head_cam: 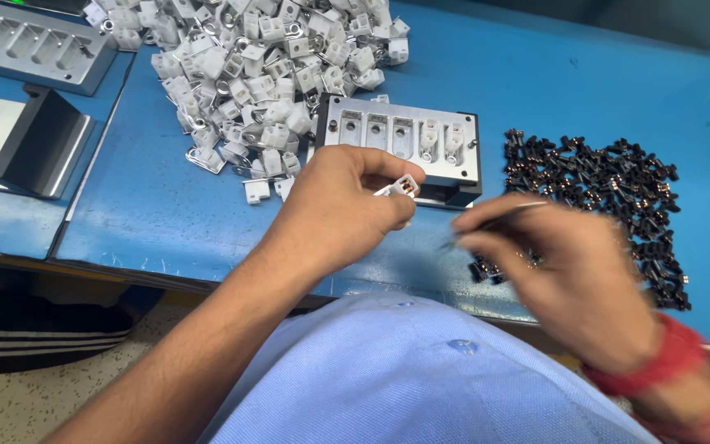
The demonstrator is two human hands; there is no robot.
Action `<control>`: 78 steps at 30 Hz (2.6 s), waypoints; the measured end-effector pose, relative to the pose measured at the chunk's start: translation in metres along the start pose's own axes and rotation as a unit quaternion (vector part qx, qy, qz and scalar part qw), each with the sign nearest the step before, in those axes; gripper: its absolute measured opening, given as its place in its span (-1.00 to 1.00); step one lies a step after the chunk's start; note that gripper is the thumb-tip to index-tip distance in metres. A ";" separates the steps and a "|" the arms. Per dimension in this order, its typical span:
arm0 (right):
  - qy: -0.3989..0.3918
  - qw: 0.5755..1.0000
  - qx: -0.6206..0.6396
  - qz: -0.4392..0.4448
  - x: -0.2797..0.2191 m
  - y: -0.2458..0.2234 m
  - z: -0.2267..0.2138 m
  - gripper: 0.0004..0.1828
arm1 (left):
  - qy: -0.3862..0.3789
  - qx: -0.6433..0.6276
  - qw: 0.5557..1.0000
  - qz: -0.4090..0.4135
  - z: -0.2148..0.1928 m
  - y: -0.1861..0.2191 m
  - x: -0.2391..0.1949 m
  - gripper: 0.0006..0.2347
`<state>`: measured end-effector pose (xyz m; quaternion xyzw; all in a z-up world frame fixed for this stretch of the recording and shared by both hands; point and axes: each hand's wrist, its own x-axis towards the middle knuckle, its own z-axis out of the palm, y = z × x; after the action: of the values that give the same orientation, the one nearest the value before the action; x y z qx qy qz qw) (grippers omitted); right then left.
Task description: The person repeatedly picks up white plastic electrical connectors and uses a small metal tool to insert or adjust internal components. The person places the connectors into a metal jig, manipulates them with the tool, and then removes them, continuing the cycle.
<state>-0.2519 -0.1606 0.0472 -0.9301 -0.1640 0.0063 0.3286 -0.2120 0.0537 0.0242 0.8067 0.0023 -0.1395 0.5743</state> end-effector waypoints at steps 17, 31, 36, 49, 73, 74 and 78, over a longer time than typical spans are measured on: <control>0.207 0.972 0.086 -0.069 -0.002 -0.034 0.006 -0.83 | -0.020 0.098 0.969 0.225 -0.021 -0.021 0.043 -0.72; 0.167 0.978 0.044 0.120 -0.013 0.039 -0.014 -0.79 | 0.063 0.320 0.910 0.254 -0.017 -0.032 0.087 -0.60; 0.042 0.967 -0.075 0.240 -0.003 0.086 -0.005 -0.73 | 0.055 0.363 0.871 0.325 -0.010 -0.027 0.091 -0.63; -0.017 0.971 -0.159 0.180 0.040 0.108 0.010 -0.63 | 0.160 0.170 0.962 0.145 -0.070 -0.032 0.076 -0.51; 0.066 0.923 0.353 0.139 0.079 -0.067 0.034 -0.69 | -0.092 -0.444 0.891 0.007 -0.102 -0.034 0.006 -0.65; 0.064 0.916 0.377 0.121 0.083 -0.073 0.040 -0.70 | -0.091 -0.483 0.870 -0.020 -0.098 -0.032 0.000 -0.64; 0.068 0.941 0.322 0.074 0.101 -0.089 0.065 -0.74 | -0.049 -0.538 0.839 -0.062 -0.093 -0.020 -0.007 -0.68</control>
<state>-0.1910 -0.0244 0.0607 -0.7820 -0.0616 0.0200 0.6199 -0.2013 0.1478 0.0352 0.3606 0.0991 -0.1907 0.9076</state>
